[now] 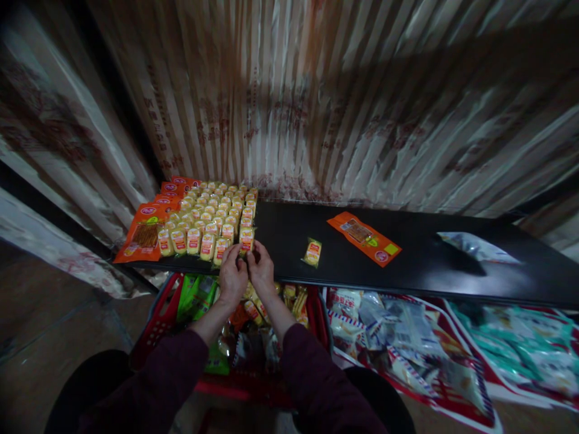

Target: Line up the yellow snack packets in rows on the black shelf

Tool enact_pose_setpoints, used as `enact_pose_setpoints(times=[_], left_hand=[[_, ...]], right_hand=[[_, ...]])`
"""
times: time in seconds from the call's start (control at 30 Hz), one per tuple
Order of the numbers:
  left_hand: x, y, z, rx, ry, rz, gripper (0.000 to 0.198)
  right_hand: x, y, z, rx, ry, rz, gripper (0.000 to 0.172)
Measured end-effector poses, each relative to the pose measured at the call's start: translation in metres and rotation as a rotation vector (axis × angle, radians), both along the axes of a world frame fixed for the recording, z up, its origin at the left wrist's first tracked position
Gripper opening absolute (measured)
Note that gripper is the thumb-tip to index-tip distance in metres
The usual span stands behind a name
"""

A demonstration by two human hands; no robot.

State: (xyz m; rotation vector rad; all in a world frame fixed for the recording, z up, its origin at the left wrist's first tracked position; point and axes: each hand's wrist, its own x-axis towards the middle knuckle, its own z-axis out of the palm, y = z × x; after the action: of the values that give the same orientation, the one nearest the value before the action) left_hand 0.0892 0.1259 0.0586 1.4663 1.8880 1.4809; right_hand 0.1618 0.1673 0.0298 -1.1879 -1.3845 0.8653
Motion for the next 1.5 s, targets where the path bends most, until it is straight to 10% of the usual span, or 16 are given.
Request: enact_pose_setpoints(times=[1.5], left_hand=[[0.003,0.026,-0.005,-0.101,0.124,-0.049,0.045]], right_hand=[[0.0,0.026,0.002,-0.041,-0.437,-0.003,0.041]])
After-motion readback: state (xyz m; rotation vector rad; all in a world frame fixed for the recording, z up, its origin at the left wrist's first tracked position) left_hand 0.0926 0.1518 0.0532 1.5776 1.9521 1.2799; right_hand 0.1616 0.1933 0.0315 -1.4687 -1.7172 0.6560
